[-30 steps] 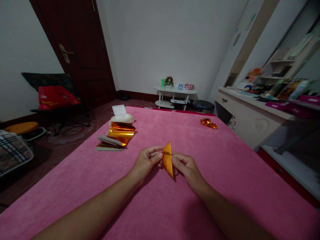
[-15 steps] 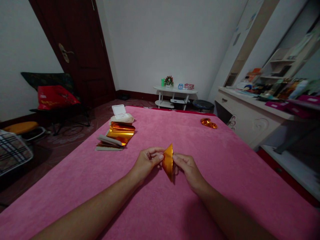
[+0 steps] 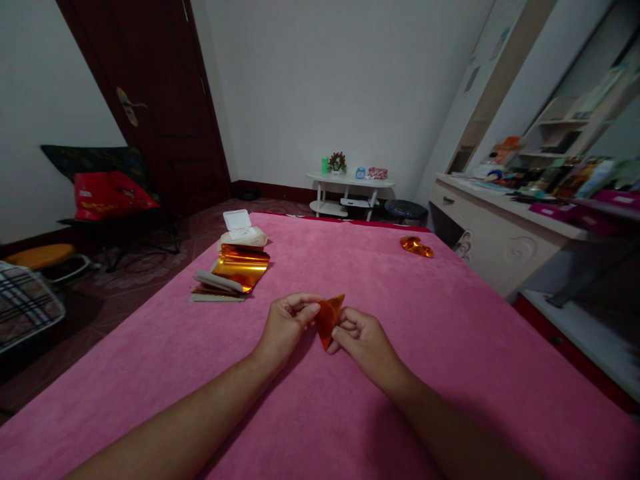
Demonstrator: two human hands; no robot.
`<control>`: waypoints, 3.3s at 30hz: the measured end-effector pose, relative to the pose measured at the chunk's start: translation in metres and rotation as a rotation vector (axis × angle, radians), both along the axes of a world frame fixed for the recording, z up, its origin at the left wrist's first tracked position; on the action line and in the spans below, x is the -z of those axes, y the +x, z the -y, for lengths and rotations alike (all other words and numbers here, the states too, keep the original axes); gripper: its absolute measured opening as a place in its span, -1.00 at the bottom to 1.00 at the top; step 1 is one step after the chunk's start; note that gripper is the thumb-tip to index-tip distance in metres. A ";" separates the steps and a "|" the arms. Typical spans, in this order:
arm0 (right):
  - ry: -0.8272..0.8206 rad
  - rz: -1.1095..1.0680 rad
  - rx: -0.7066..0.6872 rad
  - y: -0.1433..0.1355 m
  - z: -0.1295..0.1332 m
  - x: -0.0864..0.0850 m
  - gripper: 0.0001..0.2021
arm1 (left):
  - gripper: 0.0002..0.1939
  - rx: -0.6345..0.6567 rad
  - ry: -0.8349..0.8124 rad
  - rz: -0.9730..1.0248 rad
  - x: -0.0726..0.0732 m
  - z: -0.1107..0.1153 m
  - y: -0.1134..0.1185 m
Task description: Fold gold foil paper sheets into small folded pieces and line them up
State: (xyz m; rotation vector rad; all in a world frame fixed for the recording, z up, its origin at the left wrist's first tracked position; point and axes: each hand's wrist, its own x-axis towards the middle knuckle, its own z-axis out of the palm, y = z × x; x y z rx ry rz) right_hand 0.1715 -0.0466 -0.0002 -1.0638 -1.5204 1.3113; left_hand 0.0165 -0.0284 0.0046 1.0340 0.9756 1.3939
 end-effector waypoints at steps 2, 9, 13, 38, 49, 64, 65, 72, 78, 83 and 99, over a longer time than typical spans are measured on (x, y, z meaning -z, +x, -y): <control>-0.001 0.015 0.026 0.000 -0.001 0.003 -0.95 | -0.80 0.000 -0.005 0.009 0.000 0.000 0.000; 0.172 0.149 0.080 -0.004 0.000 0.006 -0.89 | -0.78 0.117 -0.052 0.322 0.009 0.002 0.006; 0.129 0.136 0.063 -0.004 -0.001 0.010 -0.83 | -0.76 0.195 -0.032 0.332 0.005 0.005 0.005; 0.272 0.444 0.407 0.026 -0.019 0.013 -0.85 | -0.78 0.102 0.237 -0.842 0.012 -0.010 -0.012; 0.278 0.550 0.378 0.023 -0.019 0.012 -0.87 | -0.61 0.091 0.233 -1.477 -0.003 -0.006 -0.017; 0.382 1.091 0.365 0.017 -0.009 -0.002 -0.73 | -0.61 0.077 0.288 -1.621 -0.002 0.000 -0.008; 0.388 1.107 0.363 0.016 -0.009 -0.002 -0.73 | -0.62 0.080 0.294 -1.630 -0.001 0.001 -0.008; 0.440 1.153 0.314 0.016 -0.008 0.001 -0.72 | -0.62 0.104 0.282 -1.654 -0.003 0.002 -0.006; 0.452 1.008 0.270 0.021 -0.010 0.004 -0.69 | -0.62 0.128 0.295 -1.678 -0.004 0.000 -0.008; 0.394 1.036 0.365 0.020 -0.011 0.004 -0.71 | -0.60 0.201 0.325 -1.654 -0.006 0.004 -0.005; 0.349 0.676 0.188 0.023 -0.011 0.004 -0.68 | -0.60 0.173 0.361 -1.692 -0.006 0.001 -0.010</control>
